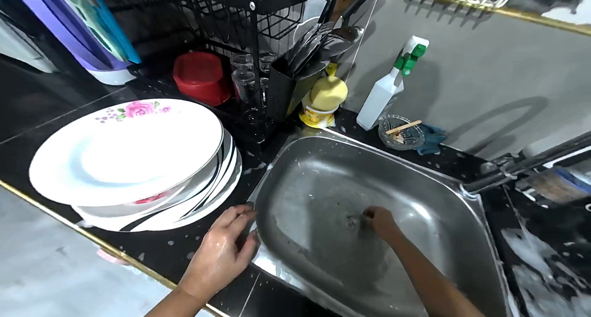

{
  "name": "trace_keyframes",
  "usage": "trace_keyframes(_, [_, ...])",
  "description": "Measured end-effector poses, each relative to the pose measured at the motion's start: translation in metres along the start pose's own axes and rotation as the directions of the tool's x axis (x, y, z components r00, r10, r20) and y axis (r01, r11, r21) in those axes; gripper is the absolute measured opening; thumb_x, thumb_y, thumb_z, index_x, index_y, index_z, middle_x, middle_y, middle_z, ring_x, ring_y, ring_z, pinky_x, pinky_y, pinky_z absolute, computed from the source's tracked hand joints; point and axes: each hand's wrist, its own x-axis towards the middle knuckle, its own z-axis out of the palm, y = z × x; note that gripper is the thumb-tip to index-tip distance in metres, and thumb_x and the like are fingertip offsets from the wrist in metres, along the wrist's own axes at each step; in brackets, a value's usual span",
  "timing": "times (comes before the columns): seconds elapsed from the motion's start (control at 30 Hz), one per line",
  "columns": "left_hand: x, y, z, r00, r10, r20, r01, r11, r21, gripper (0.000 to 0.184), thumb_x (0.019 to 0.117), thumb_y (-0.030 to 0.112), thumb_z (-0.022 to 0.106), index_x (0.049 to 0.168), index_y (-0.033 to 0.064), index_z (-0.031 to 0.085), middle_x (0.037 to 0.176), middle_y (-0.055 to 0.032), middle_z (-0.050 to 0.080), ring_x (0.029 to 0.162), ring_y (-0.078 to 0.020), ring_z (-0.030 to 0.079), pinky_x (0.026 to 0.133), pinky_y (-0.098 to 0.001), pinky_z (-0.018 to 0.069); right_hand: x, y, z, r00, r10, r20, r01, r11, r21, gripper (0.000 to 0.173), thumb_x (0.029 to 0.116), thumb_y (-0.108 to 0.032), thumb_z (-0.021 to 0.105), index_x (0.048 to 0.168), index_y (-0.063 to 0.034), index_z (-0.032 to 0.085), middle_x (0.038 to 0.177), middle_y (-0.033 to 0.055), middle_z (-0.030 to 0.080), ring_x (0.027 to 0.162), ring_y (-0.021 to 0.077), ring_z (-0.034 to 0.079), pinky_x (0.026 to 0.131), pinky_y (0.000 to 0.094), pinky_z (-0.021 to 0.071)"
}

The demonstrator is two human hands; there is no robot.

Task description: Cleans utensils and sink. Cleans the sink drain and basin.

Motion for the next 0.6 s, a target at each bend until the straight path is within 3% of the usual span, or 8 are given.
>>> trace_keyframes(0.23, [-0.001,0.0,0.001,1.0,-0.012,-0.003,0.012,1.0,-0.008,0.041,0.0876,0.029,0.051,0.11,0.0045,0.076,0.12,-0.0159,0.07,0.111,-0.0281,0.069,0.094,-0.0421,0.0565,0.012,-0.005,0.013,0.999,0.038,-0.029,-0.039,0.999,-0.017,0.03,0.098,-0.019,0.067,0.12,0.0015,0.069,0.12,0.0209,0.068,0.115,0.0324,0.064,0.102,0.0478,0.0475])
trace_keyframes(0.6, [0.0,0.001,0.001,1.0,-0.02,-0.002,0.02,1.0,-0.003,0.04,0.0882,0.029,0.051,0.109,0.0056,0.077,0.12,-0.0149,0.07,0.11,-0.0271,0.069,0.094,-0.0402,0.0565,0.019,-0.014,0.011,0.991,0.131,0.022,-0.127,0.983,-0.133,0.039,0.0949,-0.022,0.072,0.125,0.0021,0.064,0.128,0.0233,0.064,0.123,0.0363,0.06,0.104,0.0521,0.0466])
